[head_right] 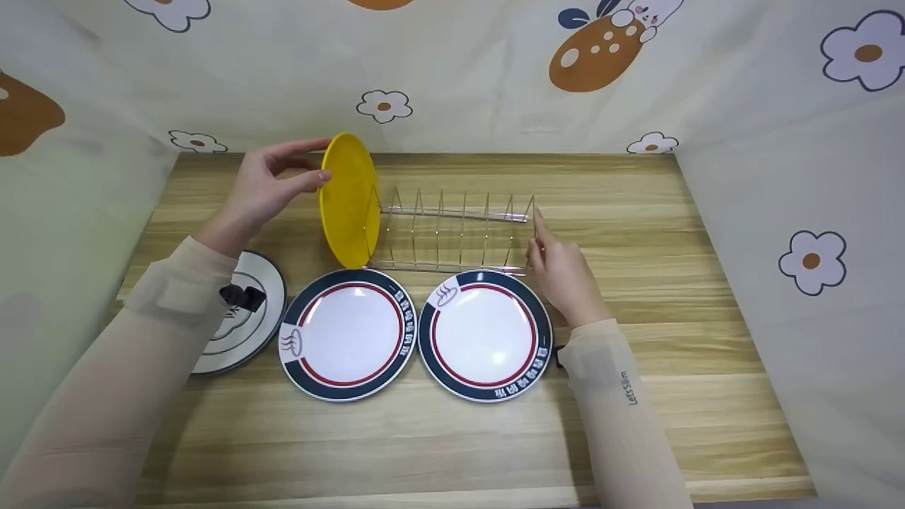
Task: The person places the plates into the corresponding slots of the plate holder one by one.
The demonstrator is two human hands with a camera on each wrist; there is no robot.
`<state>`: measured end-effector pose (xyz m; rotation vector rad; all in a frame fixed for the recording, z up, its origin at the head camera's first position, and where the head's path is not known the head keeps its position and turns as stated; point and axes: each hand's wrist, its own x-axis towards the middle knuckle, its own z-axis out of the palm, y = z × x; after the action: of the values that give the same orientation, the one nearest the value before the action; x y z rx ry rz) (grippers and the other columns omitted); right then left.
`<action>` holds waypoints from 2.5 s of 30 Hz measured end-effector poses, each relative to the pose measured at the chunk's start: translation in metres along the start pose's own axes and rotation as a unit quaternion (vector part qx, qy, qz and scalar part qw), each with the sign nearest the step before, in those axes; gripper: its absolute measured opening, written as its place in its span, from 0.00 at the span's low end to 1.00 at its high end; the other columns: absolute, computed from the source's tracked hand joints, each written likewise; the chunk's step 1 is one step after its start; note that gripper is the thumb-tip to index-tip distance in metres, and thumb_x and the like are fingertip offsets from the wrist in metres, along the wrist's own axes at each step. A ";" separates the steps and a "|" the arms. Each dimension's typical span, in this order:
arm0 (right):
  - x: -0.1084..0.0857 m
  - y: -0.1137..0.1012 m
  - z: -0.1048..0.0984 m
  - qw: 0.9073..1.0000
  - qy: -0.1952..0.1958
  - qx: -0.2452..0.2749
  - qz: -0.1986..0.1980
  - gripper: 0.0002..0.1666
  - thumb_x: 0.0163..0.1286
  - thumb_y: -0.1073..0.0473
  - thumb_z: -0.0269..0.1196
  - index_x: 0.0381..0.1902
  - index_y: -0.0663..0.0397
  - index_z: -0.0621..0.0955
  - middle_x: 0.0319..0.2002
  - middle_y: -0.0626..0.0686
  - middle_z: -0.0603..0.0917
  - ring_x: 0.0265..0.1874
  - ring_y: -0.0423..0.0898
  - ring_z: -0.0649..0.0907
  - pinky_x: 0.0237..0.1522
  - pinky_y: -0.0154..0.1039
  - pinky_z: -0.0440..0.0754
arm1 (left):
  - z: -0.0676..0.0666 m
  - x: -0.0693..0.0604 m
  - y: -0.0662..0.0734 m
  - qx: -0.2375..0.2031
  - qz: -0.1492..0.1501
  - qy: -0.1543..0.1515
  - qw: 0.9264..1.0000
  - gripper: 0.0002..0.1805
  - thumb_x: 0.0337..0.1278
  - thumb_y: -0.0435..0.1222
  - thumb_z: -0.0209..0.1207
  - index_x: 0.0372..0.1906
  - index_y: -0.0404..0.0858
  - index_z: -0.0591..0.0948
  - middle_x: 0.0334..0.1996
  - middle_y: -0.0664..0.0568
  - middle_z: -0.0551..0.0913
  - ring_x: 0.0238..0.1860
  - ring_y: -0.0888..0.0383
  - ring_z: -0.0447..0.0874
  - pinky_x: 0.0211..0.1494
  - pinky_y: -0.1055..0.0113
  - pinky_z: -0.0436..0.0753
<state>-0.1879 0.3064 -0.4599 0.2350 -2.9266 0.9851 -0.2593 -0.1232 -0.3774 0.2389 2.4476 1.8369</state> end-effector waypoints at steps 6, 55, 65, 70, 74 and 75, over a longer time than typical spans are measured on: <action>-0.001 0.000 0.000 1.000 -0.003 0.004 0.008 0.35 0.83 0.59 0.51 0.83 0.50 0.56 0.40 0.58 0.89 0.38 0.52 0.88 0.50 0.52 0.89 | -0.003 -0.008 -0.002 0.025 0.013 -0.021 0.999 0.30 0.60 0.48 0.72 0.68 0.58 0.79 0.67 0.59 0.78 0.66 0.58 0.74 0.63 0.62 0.85; -0.001 0.003 0.001 1.000 0.013 -0.004 -0.006 0.34 0.82 0.59 0.51 0.82 0.51 0.58 0.40 0.61 0.90 0.39 0.56 0.89 0.49 0.54 0.89 | -0.119 -0.118 -0.096 0.181 -0.051 0.030 0.982 0.41 0.67 0.53 0.65 0.79 0.44 0.66 0.80 0.42 0.62 0.80 0.34 0.54 0.79 0.28 0.52; -0.001 0.002 0.001 1.000 0.008 0.001 0.004 0.34 0.83 0.57 0.51 0.82 0.49 0.58 0.41 0.62 0.89 0.41 0.56 0.89 0.52 0.56 0.88 | -0.141 -0.139 -0.114 0.208 -0.111 0.040 0.971 0.45 0.67 0.60 0.60 0.81 0.47 0.61 0.82 0.41 0.58 0.81 0.33 0.51 0.77 0.26 0.52; 0.000 0.002 0.002 1.000 0.011 0.001 0.002 0.34 0.83 0.58 0.51 0.82 0.50 0.58 0.41 0.61 0.89 0.40 0.56 0.88 0.51 0.56 0.89 | -0.145 -0.147 -0.122 0.209 -0.109 0.036 0.971 0.45 0.68 0.59 0.60 0.81 0.43 0.61 0.80 0.37 0.60 0.79 0.31 0.55 0.78 0.30 0.60; 0.000 0.003 0.002 1.000 0.012 0.000 0.001 0.34 0.83 0.57 0.51 0.82 0.50 0.59 0.41 0.61 0.90 0.40 0.55 0.88 0.50 0.55 0.89 | -0.144 -0.153 -0.126 0.208 -0.116 0.037 0.971 0.45 0.67 0.58 0.61 0.81 0.42 0.61 0.78 0.35 0.62 0.76 0.31 0.60 0.75 0.32 0.65; 0.000 0.003 0.002 1.000 0.011 0.000 0.000 0.34 0.83 0.58 0.51 0.82 0.50 0.59 0.41 0.61 0.90 0.39 0.55 0.88 0.49 0.55 0.89 | -0.144 -0.155 -0.126 0.208 -0.118 0.038 0.970 0.45 0.67 0.59 0.61 0.81 0.42 0.61 0.78 0.34 0.63 0.75 0.31 0.61 0.75 0.32 0.66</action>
<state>-0.1881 0.3077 -0.4631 0.2237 -2.9059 0.9807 -0.1388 -0.3202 -0.4634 -0.1020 2.7507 1.2521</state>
